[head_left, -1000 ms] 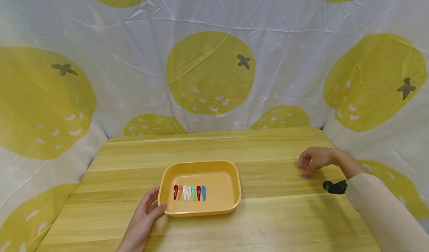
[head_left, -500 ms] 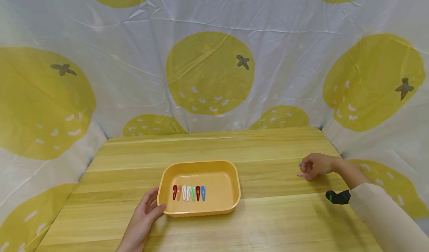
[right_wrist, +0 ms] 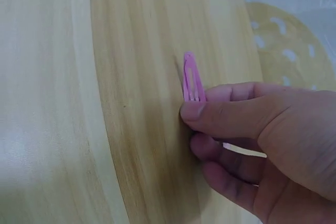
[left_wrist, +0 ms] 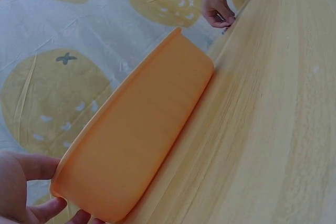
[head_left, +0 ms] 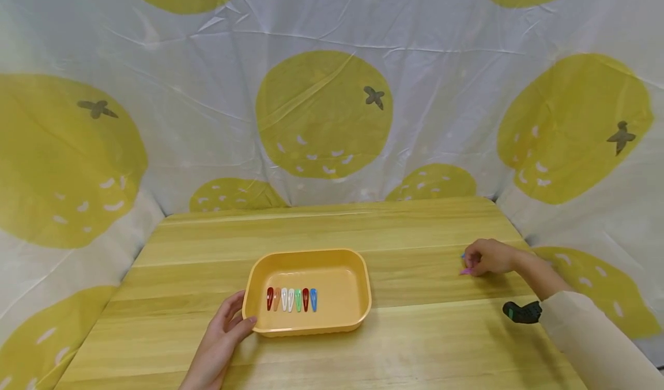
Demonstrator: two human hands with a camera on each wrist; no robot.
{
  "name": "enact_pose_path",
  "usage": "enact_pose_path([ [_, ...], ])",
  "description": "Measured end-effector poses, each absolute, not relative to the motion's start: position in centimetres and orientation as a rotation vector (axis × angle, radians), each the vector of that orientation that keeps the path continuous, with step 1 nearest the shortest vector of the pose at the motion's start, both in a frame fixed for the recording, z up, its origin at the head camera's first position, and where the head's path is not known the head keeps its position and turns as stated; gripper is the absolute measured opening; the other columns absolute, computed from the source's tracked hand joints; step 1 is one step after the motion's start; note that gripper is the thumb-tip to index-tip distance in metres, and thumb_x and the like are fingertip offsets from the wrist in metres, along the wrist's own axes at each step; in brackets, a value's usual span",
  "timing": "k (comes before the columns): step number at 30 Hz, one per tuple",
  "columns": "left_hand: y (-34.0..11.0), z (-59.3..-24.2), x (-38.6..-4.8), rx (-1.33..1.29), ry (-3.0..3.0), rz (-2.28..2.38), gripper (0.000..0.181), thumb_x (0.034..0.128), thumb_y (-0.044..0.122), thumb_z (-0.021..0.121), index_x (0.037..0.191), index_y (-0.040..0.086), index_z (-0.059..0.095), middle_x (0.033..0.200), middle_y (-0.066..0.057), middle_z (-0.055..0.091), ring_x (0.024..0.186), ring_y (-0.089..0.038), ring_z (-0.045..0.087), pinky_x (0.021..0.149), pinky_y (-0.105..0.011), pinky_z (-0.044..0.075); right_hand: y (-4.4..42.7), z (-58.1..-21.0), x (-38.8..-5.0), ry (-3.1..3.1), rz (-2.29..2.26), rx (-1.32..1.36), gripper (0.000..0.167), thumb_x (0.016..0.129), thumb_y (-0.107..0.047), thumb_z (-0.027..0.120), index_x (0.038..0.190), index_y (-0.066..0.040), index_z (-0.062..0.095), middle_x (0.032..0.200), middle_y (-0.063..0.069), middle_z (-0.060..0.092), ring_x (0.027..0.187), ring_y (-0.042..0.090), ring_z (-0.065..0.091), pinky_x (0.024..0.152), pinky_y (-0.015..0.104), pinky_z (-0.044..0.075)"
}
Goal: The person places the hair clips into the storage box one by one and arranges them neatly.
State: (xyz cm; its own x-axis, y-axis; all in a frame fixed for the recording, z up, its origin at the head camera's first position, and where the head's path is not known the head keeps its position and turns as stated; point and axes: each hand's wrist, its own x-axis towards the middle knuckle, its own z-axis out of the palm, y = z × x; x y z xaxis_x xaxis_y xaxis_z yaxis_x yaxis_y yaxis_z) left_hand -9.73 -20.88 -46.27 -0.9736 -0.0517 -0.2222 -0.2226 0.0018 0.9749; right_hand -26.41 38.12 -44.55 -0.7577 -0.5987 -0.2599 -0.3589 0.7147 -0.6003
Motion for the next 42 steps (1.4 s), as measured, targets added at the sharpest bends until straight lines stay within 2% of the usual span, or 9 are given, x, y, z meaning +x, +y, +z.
enact_pose_path([
  [5, -21.0, -46.4, -9.6, -0.291, 2.144, 2.120, 0.065, 0.1000, 0.005, 0.064, 0.156, 0.002, 0.032, 0.159, -0.022, 0.034, 0.141, -0.040, 0.034, 0.092, -0.021, 0.048, 37.5, -44.1, -26.7, 2.470, -0.766, -0.836, 0.013, 0.091, -0.004, 0.076, 0.084, -0.010, 0.068, 0.075, -0.004, 0.061, 0.068, 0.009, 0.053, 0.065, 0.027, 0.045],
  [10, -21.0, -46.5, -9.5, -0.292, 2.165, 2.110, 0.064, 0.1000, 0.004, 0.063, 0.156, 0.001, 0.032, 0.158, -0.022, 0.035, 0.140, -0.040, 0.036, 0.092, -0.022, 0.049, 36.9, -42.6, -27.2, 2.453, -0.860, -0.848, 0.010, 0.099, -0.003, 0.067, 0.089, -0.004, 0.069, 0.084, 0.005, 0.069, 0.076, 0.021, 0.064, 0.067, 0.030, 0.052],
  [12, -21.0, -46.4, -9.4, -0.309, 2.168, 2.105, 0.063, 0.0999, 0.003, 0.063, 0.156, 0.002, 0.033, 0.157, -0.021, 0.036, 0.140, -0.039, 0.037, 0.092, -0.022, 0.049, 36.5, -41.9, -27.5, 2.445, -0.889, -0.795, 0.012, 0.102, -0.002, 0.062, 0.092, -0.002, 0.068, 0.089, 0.009, 0.071, 0.076, 0.027, 0.065, 0.065, 0.032, 0.052],
  [15, -21.0, -46.5, -9.5, -0.309, 2.169, 2.102, 0.064, 0.1002, 0.005, 0.064, 0.156, 0.002, 0.033, 0.158, -0.021, 0.036, 0.141, -0.039, 0.037, 0.092, -0.021, 0.049, 35.8, -41.0, -27.9, 2.469, -0.893, -0.763, 0.013, 0.103, -0.001, 0.059, 0.093, 0.000, 0.066, 0.091, 0.011, 0.069, 0.075, 0.028, 0.063, 0.062, 0.031, 0.049],
  [18, -21.0, -46.4, -9.5, -0.289, 2.166, 2.104, 0.065, 0.1005, 0.006, 0.064, 0.156, 0.001, 0.031, 0.158, -0.023, 0.034, 0.141, -0.041, 0.035, 0.091, -0.021, 0.048, 35.1, -40.7, -28.3, 2.506, -0.868, -0.769, 0.012, 0.104, -0.004, 0.060, 0.094, -0.002, 0.066, 0.091, 0.011, 0.069, 0.075, 0.027, 0.060, 0.062, 0.029, 0.044],
  [24, -20.9, -46.4, -9.7, -0.276, 2.156, 2.114, 0.064, 0.1004, 0.005, 0.064, 0.156, 0.001, 0.032, 0.158, -0.022, 0.035, 0.141, -0.040, 0.035, 0.092, -0.020, 0.048, 33.5, -40.4, -28.7, 2.523, -0.852, -0.806, 0.011, 0.103, -0.007, 0.064, 0.093, -0.006, 0.069, 0.092, 0.007, 0.071, 0.082, 0.031, 0.062, 0.067, 0.030, 0.047],
  [31, -21.0, -46.7, -9.7, -0.291, 2.158, 2.102, 0.064, 0.1008, 0.005, 0.063, 0.157, 0.001, 0.032, 0.158, -0.022, 0.034, 0.142, -0.039, 0.035, 0.092, -0.020, 0.048, 32.3, -39.6, -28.7, 2.492, -0.867, -0.858, 0.010, 0.102, -0.007, 0.065, 0.095, -0.008, 0.072, 0.089, 0.004, 0.070, 0.070, 0.015, 0.053, 0.065, 0.029, 0.044],
  [42, -21.0, -46.5, -9.6, -0.298, 2.159, 2.100, 0.064, 0.0996, 0.006, 0.065, 0.155, 0.001, 0.034, 0.158, -0.021, 0.035, 0.141, -0.040, 0.037, 0.092, -0.020, 0.048, 30.8, -38.6, -29.3, 2.472, -0.805, -0.943, 0.009, 0.101, -0.006, 0.066, 0.094, -0.008, 0.072, 0.077, -0.003, 0.060, 0.064, 0.011, 0.046, 0.062, 0.027, 0.041],
])
